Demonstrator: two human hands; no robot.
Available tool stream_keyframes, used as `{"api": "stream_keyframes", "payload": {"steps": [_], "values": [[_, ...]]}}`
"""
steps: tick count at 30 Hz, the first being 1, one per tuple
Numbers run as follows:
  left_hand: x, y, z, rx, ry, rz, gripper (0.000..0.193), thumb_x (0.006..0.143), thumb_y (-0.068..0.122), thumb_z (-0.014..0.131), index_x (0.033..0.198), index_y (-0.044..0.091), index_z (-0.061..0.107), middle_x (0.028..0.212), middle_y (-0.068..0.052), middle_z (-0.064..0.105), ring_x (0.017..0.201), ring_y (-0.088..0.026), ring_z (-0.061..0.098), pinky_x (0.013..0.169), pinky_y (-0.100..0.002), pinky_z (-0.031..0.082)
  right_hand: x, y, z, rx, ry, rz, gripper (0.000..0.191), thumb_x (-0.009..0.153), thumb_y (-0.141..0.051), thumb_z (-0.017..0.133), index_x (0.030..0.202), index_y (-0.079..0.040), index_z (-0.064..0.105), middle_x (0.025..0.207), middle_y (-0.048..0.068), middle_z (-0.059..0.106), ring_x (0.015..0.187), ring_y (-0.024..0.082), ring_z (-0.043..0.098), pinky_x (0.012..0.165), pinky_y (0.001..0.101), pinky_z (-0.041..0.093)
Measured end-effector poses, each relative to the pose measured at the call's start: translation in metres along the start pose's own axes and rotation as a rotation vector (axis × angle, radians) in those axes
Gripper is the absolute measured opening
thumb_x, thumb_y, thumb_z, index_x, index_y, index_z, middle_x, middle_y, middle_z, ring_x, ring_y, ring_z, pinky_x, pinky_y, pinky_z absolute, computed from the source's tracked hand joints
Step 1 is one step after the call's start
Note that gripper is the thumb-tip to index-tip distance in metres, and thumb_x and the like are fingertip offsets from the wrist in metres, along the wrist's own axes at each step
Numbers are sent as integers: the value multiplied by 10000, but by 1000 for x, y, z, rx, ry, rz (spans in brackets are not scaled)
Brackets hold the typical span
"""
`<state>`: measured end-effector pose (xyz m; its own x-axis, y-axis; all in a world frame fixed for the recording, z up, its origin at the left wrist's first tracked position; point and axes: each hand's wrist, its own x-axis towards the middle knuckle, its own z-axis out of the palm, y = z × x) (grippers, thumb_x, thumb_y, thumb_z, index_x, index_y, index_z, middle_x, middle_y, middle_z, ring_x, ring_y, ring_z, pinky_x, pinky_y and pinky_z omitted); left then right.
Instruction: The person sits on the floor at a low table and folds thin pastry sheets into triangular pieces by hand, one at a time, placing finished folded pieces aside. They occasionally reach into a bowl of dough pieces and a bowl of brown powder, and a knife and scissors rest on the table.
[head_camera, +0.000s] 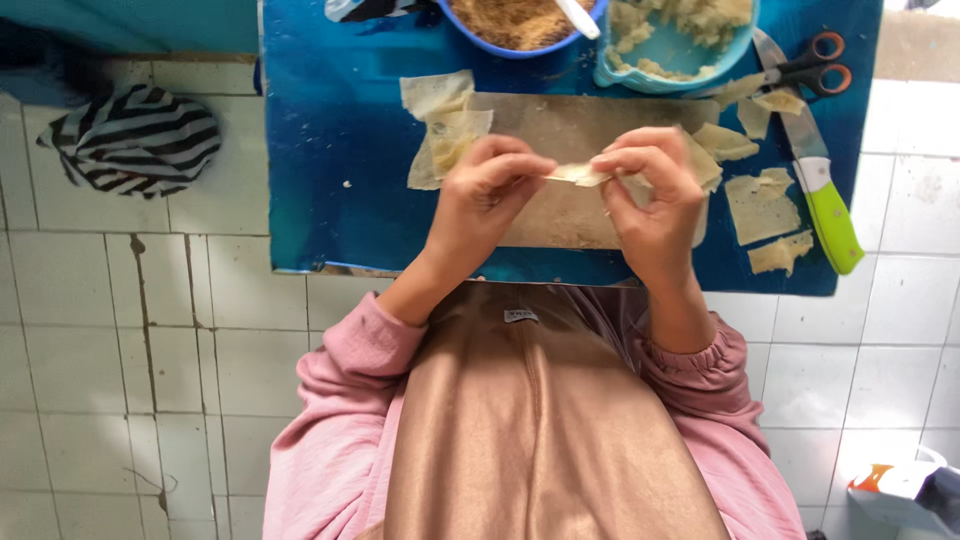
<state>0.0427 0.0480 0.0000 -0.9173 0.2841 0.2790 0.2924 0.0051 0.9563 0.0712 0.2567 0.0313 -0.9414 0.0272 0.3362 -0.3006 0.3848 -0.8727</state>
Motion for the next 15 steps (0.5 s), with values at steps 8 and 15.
{"api": "stream_keyframes", "payload": {"steps": [8,15], "values": [[12,9,-10,728,-203,311,238,887,67,616,1116,63,680,1121,-93,657,1048,-295,685,915,-398,553,14,3,-2,-574,-225,-267,269,805,153,655,987,-38,707,1078,123,671,1055,347,637,944,425,511],[-4,15,-36,619,192,259,353,920,-52,545,1235,71,651,1184,-94,646,1092,-304,663,930,-374,557,2,5,-9,-390,-55,-44,204,992,146,594,1130,11,662,1084,143,703,957,265,714,862,342,561]]}}
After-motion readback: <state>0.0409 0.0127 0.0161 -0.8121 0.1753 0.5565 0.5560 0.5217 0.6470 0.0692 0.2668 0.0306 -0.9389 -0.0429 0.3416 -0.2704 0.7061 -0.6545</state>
